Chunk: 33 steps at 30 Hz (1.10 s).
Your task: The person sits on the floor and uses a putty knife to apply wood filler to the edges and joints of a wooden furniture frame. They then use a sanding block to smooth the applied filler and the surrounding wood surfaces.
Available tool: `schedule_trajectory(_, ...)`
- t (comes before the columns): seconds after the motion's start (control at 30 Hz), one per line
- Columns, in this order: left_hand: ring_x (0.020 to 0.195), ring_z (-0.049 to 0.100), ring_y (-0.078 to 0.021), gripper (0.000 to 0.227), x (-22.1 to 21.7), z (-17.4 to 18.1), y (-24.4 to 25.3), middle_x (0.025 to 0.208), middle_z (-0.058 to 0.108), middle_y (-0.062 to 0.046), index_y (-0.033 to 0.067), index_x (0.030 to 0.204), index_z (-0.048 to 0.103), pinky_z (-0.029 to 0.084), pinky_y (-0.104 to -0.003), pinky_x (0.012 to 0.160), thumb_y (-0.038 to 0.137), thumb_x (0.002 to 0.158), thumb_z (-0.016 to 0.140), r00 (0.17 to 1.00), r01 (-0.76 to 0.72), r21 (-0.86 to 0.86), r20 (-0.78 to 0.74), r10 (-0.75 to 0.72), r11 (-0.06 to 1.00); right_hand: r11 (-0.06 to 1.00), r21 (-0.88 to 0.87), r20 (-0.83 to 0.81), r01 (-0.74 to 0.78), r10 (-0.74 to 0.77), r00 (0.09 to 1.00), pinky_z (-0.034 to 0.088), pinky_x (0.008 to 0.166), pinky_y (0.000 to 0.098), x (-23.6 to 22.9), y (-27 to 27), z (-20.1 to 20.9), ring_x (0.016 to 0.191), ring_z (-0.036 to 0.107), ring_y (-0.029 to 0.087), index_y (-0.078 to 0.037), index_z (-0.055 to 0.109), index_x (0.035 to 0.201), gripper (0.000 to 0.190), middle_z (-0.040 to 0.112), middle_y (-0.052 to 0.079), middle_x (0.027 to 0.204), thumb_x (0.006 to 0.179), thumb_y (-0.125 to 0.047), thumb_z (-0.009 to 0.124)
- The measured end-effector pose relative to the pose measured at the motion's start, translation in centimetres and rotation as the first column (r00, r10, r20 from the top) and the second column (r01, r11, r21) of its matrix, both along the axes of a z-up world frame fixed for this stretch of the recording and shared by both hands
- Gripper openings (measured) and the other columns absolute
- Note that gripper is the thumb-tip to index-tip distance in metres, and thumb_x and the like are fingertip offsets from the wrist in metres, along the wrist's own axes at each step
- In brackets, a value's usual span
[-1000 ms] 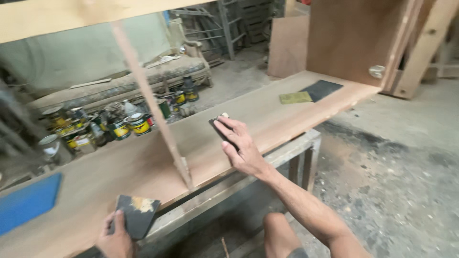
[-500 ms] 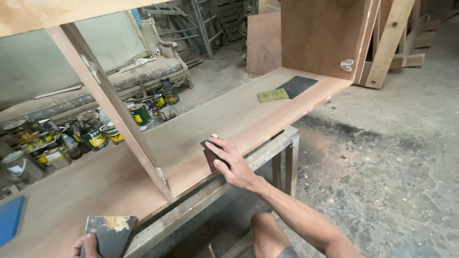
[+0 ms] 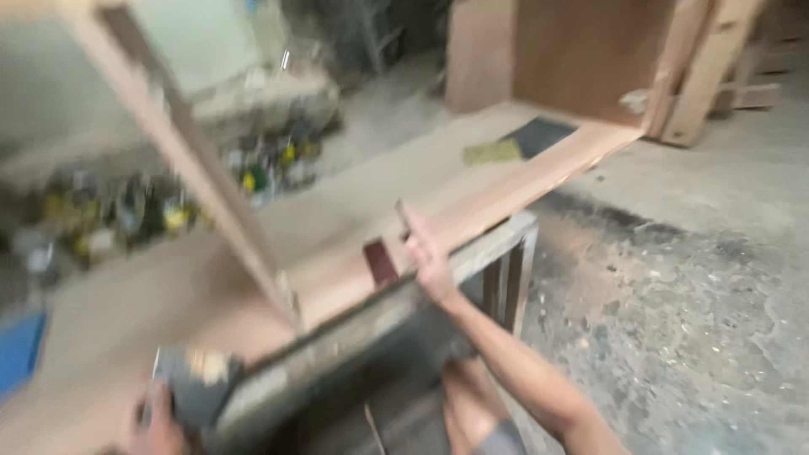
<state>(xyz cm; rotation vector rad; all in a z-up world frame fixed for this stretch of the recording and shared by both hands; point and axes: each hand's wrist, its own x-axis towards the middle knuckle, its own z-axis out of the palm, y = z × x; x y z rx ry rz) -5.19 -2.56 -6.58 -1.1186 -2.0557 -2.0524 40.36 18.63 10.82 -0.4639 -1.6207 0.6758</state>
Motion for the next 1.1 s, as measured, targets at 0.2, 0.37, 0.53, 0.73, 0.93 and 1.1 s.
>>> schedule_trajectory(0.2, 0.118, 0.062, -0.0242, 0.034, 5.0, 5.3, 2.3, 0.128, 0.063, -0.004, 0.0227, 0.137, 0.062, 0.049, -0.046, 0.098, 0.040, 0.109, 0.072, 0.916, -0.041, -0.045, 0.398, 0.056, 0.998, 0.974, -0.035, -0.014, -0.225, 0.225, 0.974, 0.039, 0.117, 0.0547, -0.8, 0.3, -3.7, 0.139, 0.046, 0.037, -0.002, 0.041, 0.156, 0.051, 0.040, 0.027, 0.159, 0.108, -0.021, 0.041)
schedule_trajectory(0.37, 0.085, 0.067, -0.0136, 0.021, 14.5, 7.7, 1.6, 0.093, 0.070, -0.004, 0.0116, 0.111, 0.075, 0.062, -0.031, 0.078, 0.020, 0.092, 0.079, 0.814, 0.018, 0.365, 0.535, -0.226, 0.931, 0.879, -0.065, 0.194, -0.472, 0.476, 0.858, 0.041, 0.115, 0.0587, -3.2, -10.2, 0.6, 0.138, 0.051, 0.042, 0.005, 0.051, 0.146, 0.065, 0.051, 0.029, 0.147, 0.103, -0.042, 0.043)
schedule_trajectory(0.53, 0.079, 0.072, -0.0186, 0.025, 20.1, 8.2, 0.3, 0.091, 0.073, -0.014, 0.0001, 0.118, 0.072, 0.066, -0.035, 0.070, 0.011, 0.095, 0.073, 0.714, 0.119, 0.569, 0.520, -0.468, 0.814, 0.764, 0.084, 0.336, -0.640, 0.583, 0.740, 0.038, 0.115, 0.0587, -6.2, -11.1, -6.2, 0.136, 0.051, 0.045, -0.001, 0.060, 0.140, 0.053, 0.055, 0.028, 0.146, 0.099, -0.034, 0.050)
schedule_trajectory(0.73, 0.065, 0.074, -0.0235, 0.024, 21.9, 9.3, -3.3, 0.079, 0.072, -0.021, -0.0034, 0.108, 0.074, 0.064, -0.034, 0.053, 0.010, 0.089, 0.077, 0.487, 0.120, 0.429, 0.760, -0.430, 0.895, 0.697, 0.260, 0.407, -0.669, 0.549, 0.730, 0.034, 0.114, 0.0624, -7.1, -11.0, -10.8, 0.138, 0.045, 0.048, -0.007, 0.061, 0.142, 0.045, 0.051, 0.028, 0.148, 0.101, -0.024, 0.052)
schedule_trajectory(0.93, 0.073, 0.069, -0.0186, 0.025, 23.6, 6.5, -7.0, 0.084, 0.074, -0.017, 0.0006, 0.106, 0.078, 0.062, -0.035, 0.067, 0.013, 0.084, 0.079, 0.507, 0.218, 0.197, 0.814, -0.283, 0.956, 0.711, 0.190, 0.583, -0.677, 0.473, 0.661, 0.033, 0.114, 0.0607, -5.8, -11.8, -17.7, 0.138, 0.042, 0.046, -0.018, 0.059, 0.146, 0.045, 0.049, 0.022, 0.152, 0.104, -0.031, 0.046)
schedule_trajectory(1.1, 0.070, 0.074, -0.0276, 0.027, 21.8, -2.8, -6.9, 0.082, 0.073, -0.024, -0.0022, 0.110, 0.077, 0.064, -0.039, 0.061, 0.009, 0.085, 0.080, 0.414, 0.129, 0.154, 0.889, -0.194, 0.980, 0.788, 0.013, 0.640, -0.615, 0.467, 0.611, 0.037, 0.112, 0.0588, -4.1, -12.0, -22.0, 0.135, 0.047, 0.046, -0.011, 0.057, 0.148, 0.048, 0.052, 0.023, 0.147, 0.105, -0.029, 0.047)
